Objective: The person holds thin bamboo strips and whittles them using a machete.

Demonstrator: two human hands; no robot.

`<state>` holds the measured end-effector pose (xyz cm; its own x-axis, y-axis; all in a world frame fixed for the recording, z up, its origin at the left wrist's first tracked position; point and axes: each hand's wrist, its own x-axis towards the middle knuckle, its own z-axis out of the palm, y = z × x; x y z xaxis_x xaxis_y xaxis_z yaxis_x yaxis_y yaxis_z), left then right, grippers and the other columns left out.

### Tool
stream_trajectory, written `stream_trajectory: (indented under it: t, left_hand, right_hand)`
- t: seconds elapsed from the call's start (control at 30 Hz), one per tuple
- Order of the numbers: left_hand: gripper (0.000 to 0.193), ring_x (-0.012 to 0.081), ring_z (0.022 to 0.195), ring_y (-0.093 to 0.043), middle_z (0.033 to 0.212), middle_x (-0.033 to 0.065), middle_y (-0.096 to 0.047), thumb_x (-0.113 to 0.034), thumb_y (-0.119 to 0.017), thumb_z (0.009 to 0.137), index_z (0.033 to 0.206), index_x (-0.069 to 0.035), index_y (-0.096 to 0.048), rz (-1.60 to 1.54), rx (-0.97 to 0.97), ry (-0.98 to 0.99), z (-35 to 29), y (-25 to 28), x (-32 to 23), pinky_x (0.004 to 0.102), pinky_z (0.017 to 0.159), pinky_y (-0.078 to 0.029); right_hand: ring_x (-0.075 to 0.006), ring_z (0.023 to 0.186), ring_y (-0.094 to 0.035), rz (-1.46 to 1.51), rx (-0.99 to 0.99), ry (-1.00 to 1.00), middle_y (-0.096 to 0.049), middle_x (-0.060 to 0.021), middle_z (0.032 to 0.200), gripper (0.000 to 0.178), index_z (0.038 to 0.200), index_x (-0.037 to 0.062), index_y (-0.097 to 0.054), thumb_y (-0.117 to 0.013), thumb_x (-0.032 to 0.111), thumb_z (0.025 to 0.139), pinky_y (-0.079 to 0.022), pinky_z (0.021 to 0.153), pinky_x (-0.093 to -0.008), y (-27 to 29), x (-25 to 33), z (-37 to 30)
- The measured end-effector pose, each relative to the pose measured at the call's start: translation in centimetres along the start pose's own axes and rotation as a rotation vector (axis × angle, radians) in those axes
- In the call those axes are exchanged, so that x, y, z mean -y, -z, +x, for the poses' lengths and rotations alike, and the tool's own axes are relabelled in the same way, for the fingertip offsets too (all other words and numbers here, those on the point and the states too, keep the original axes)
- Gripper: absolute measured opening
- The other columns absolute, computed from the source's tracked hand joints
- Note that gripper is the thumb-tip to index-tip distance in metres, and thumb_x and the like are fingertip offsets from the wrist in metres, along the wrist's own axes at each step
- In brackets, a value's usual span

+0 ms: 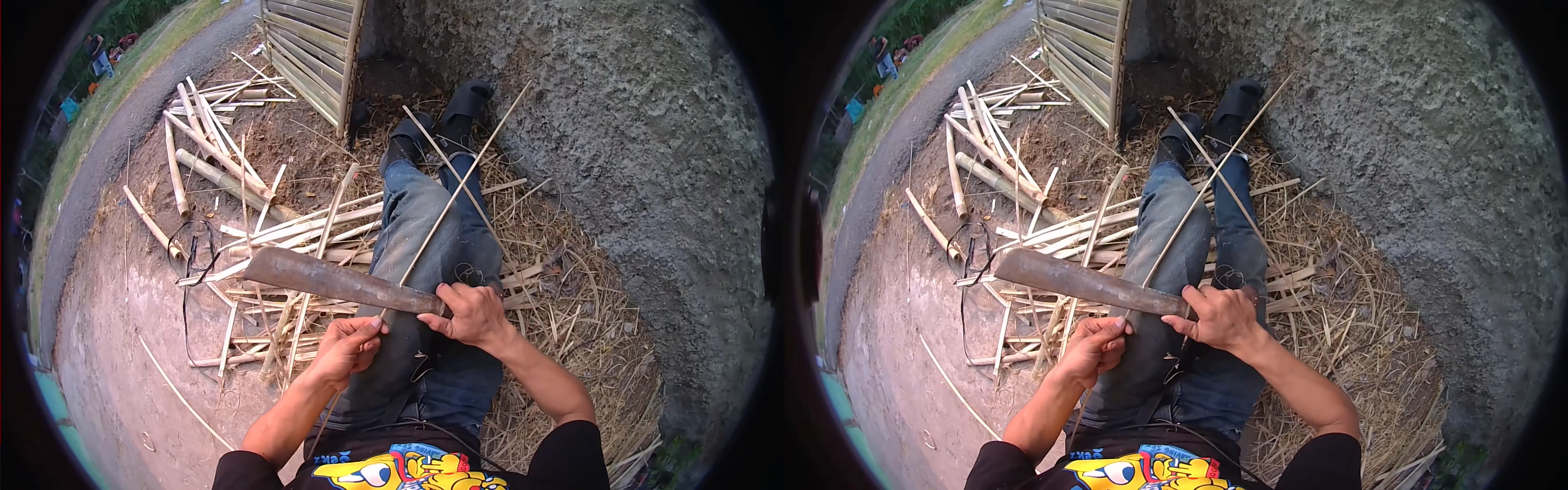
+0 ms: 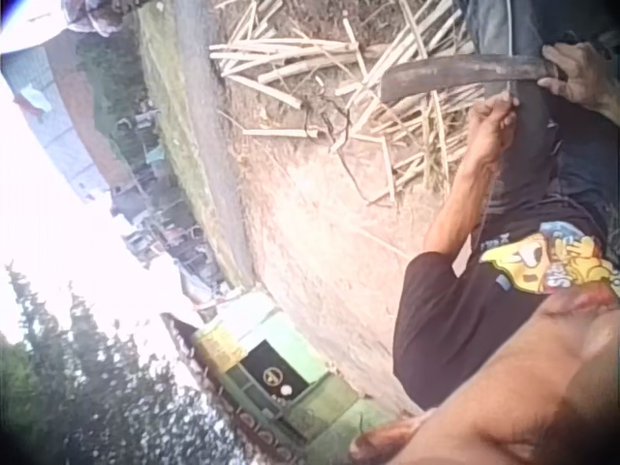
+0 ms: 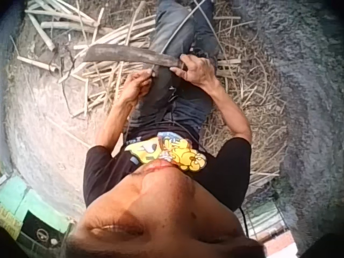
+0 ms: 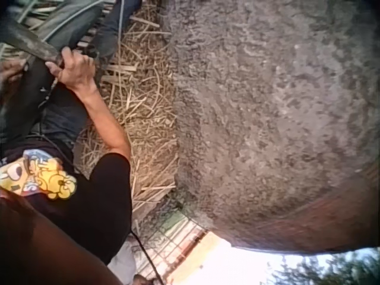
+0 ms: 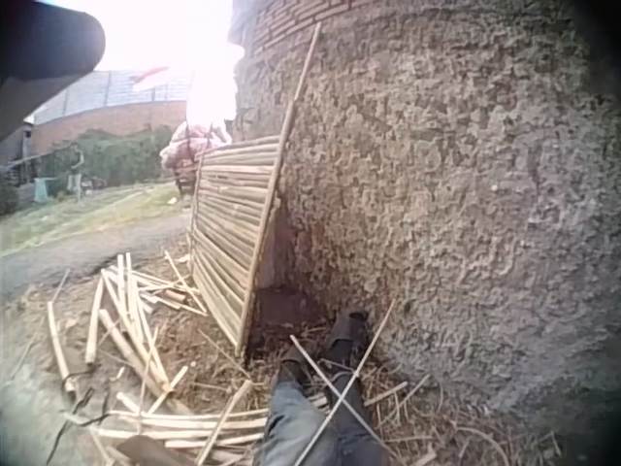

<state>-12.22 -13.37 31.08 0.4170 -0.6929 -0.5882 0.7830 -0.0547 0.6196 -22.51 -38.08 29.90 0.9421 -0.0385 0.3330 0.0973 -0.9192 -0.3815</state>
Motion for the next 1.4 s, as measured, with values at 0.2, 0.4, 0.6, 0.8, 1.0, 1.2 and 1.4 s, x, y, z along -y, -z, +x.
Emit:
stream_trajectory:
  t: [0.2, 0.4, 0.6, 0.8, 1.0, 1.2, 1.4]
  left_hand:
    - [0.025, 0.0013, 0.042, -0.031, 0.062, -0.0049, -0.052, -0.029, -0.063, 0.102, 0.097, -0.005, -0.07, 0.019, 0.049, -0.015, 1.0, -0.4, -0.6, 0.0208, 0.04, -0.019]
    - [0.026, 0.0013, 0.042, -0.029, 0.058, -0.0057, -0.047, -0.029, -0.063, 0.102, 0.096, -0.004, -0.069, 0.101, -0.009, -0.023, 0.3, -1.3, 0.6, 0.0217, 0.039, -0.018]
    - [0.026, 0.0016, 0.042, -0.03, 0.059, -0.0053, -0.048, -0.029, -0.065, 0.101, 0.095, -0.004, -0.069, 0.093, -0.026, -0.03, 0.7, -1.3, 0.6, 0.0218, 0.039, -0.018]
    - [0.027, 0.0033, 0.042, -0.031, 0.056, -0.0048, -0.046, -0.028, -0.065, 0.101, 0.092, -0.003, -0.068, 0.161, -0.054, 0.007, -1.8, 0.1, 1.6, 0.0225, 0.04, -0.019]
    - [0.028, 0.0047, 0.039, -0.031, 0.054, -0.0035, -0.044, -0.025, -0.062, 0.102, 0.089, -0.001, -0.066, 0.092, -0.007, 0.059, -2.1, 1.5, 1.8, 0.0238, 0.037, -0.02]
    - [0.028, 0.0044, 0.04, -0.028, 0.052, -0.0047, -0.04, -0.025, -0.064, 0.101, 0.088, -0.001, -0.066, 0.09, -0.011, 0.101, -3.9, 3.3, 2.6, 0.024, 0.038, -0.019]
    - [0.028, 0.004, 0.041, -0.026, 0.052, -0.0059, -0.038, -0.024, -0.066, 0.1, 0.085, -0.001, -0.067, 0.086, -0.019, 0.077, -5.1, 4.5, 3.0, 0.0239, 0.04, -0.017]
  right_hand:
    - [-0.0324, 0.055, -0.065, 0.049, 0.004, -0.078, -0.059, -0.0125, 0.062, 0.056, 0.084, 0.0051, -0.062, -0.067, 0.061, 0.089, -0.052, 0.048, -0.0421, 0.9, 1.5, 0.7]
    - [-0.0365, 0.059, -0.067, -0.055, -0.101, -0.187, -0.064, -0.0168, 0.066, 0.054, 0.086, 0.004, -0.063, -0.065, 0.058, 0.091, -0.052, 0.05, -0.0456, 2.8, -2.3, 2.9]
    - [-0.0378, 0.059, -0.067, -0.018, 0.125, -0.06, -0.063, -0.0161, 0.065, 0.056, 0.089, 0.0042, -0.063, -0.064, 0.06, 0.091, -0.053, 0.051, -0.0473, 1.7, 0.7, 1.4]
    - [-0.0419, 0.06, -0.065, 0.014, -0.131, -0.432, -0.059, -0.0195, 0.06, 0.055, 0.089, 0.0001, -0.062, -0.056, 0.053, 0.1, -0.05, 0.054, -0.0481, 5.2, -6.5, 4.4]
    - [-0.0418, 0.062, -0.066, 0.05, -0.05, -0.282, -0.064, -0.0222, 0.068, 0.06, 0.097, -0.001, -0.064, -0.056, 0.058, 0.097, -0.052, 0.055, -0.0476, 3.5, -6.6, 2.3]
    - [-0.0399, 0.061, -0.067, -0.117, -0.109, -0.196, -0.065, -0.0189, 0.067, 0.06, 0.092, 0.0033, -0.063, -0.055, 0.063, 0.096, -0.052, 0.053, -0.0491, 3.4, -6.8, 1.2]
    - [-0.0334, 0.053, -0.063, 0.097, -0.118, -0.495, -0.055, -0.0171, 0.054, 0.057, 0.088, -0.0003, -0.064, -0.052, 0.054, 0.102, -0.045, 0.052, -0.0429, 5.4, -11.6, 4.0]
